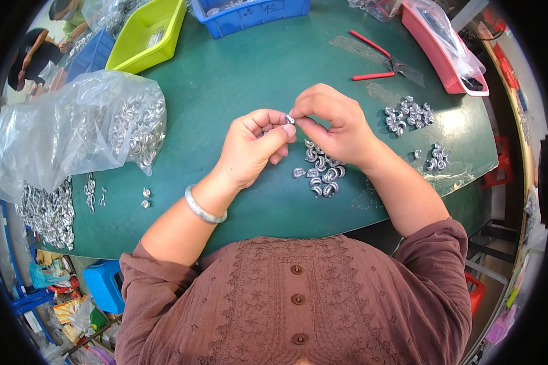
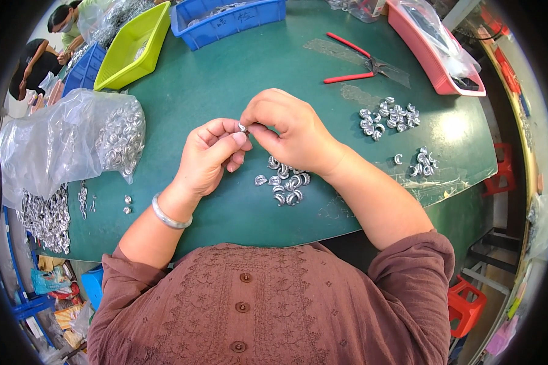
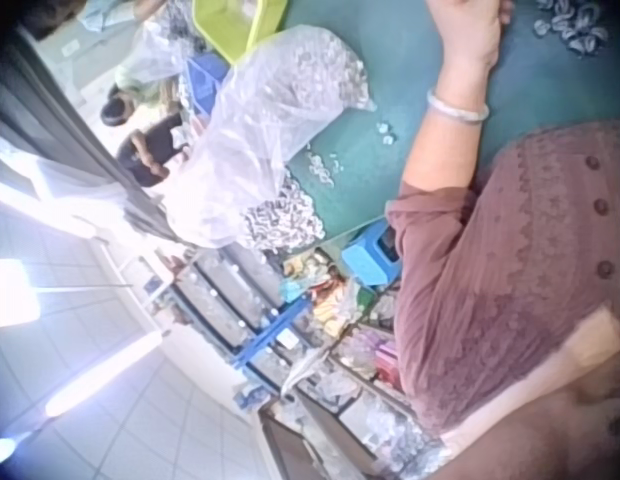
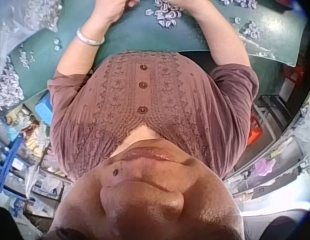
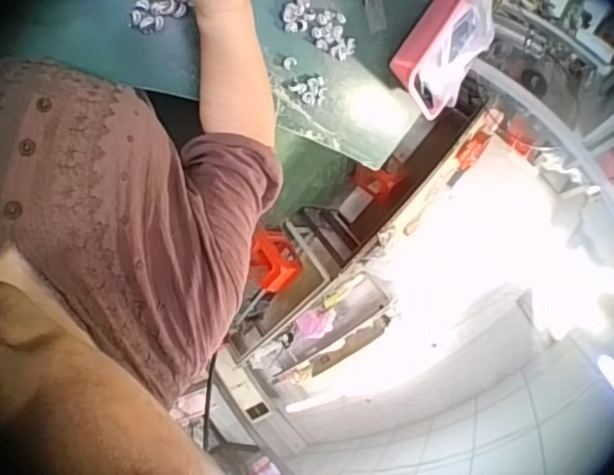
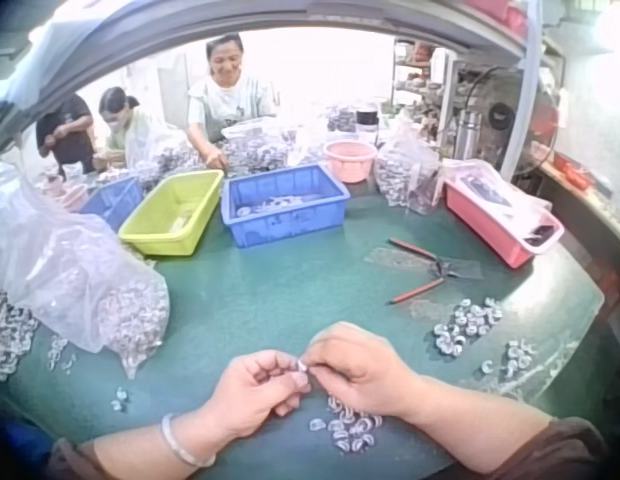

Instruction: The person assembles small metal components by hand and with pliers, picking up silver-colored rings and round metal parts, joining them, and placing the assembled units on the table.

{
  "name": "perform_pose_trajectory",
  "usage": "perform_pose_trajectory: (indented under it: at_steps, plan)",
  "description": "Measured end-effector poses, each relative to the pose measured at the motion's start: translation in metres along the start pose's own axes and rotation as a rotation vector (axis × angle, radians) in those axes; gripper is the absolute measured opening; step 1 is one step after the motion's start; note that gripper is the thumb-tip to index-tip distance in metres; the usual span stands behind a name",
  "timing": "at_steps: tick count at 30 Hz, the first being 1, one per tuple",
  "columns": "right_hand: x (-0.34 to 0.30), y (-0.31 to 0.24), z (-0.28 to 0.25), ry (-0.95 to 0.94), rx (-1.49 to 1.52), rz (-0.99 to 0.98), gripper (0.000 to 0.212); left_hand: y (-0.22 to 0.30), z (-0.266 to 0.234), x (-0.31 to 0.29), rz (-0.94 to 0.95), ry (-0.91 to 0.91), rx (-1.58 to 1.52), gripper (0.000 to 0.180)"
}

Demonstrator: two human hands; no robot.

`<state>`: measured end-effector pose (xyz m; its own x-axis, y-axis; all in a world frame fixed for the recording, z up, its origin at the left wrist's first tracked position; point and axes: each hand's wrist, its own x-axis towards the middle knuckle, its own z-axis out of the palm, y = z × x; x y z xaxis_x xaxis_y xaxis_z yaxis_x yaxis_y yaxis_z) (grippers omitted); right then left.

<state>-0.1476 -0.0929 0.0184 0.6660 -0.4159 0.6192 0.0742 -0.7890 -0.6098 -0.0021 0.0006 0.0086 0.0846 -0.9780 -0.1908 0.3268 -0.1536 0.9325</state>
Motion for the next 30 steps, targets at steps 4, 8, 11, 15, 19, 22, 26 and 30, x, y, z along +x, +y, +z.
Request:
perform_pose_trajectory:
  at_steps: [4,8,11,15,19,22,26,30]
  plan:
    - [0.001,-0.001,0.0,0.006,-0.026,-0.05,0.017,-0.002,0.0,0.001,0.023,0.007,0.009,0.013]
    - [-0.001,0.002,0.001,0.045,0.096,0.107,0.019,-0.005,0.002,0.002,0.233,0.037,0.088,0.019]
    - [-0.003,0.01,-0.002,0.004,0.112,0.179,0.019,-0.006,0.001,0.002,0.289,0.022,0.11,0.025]
    - [-0.005,0.018,-0.008,-0.102,0.135,0.23,0.016,-0.008,0.001,0.002,0.323,0.015,0.12,0.026]
    - [-0.003,0.012,-0.016,-0.424,-0.103,0.144,0.015,-0.009,0.0,0.003,0.359,0.025,0.129,0.026]
    - [-0.006,0.007,-0.014,-0.545,-0.218,0.137,0.016,-0.011,-0.001,0.003,0.384,0.038,0.148,0.025]
    - [-0.006,0.006,-0.012,-0.579,-0.179,0.16,0.015,-0.011,-0.001,0.004,0.406,0.057,0.185,0.022]
    - [-0.006,0.003,-0.013,-0.557,-0.241,0.17,0.015,-0.012,-0.001,0.004,0.411,0.069,0.19,0.021]
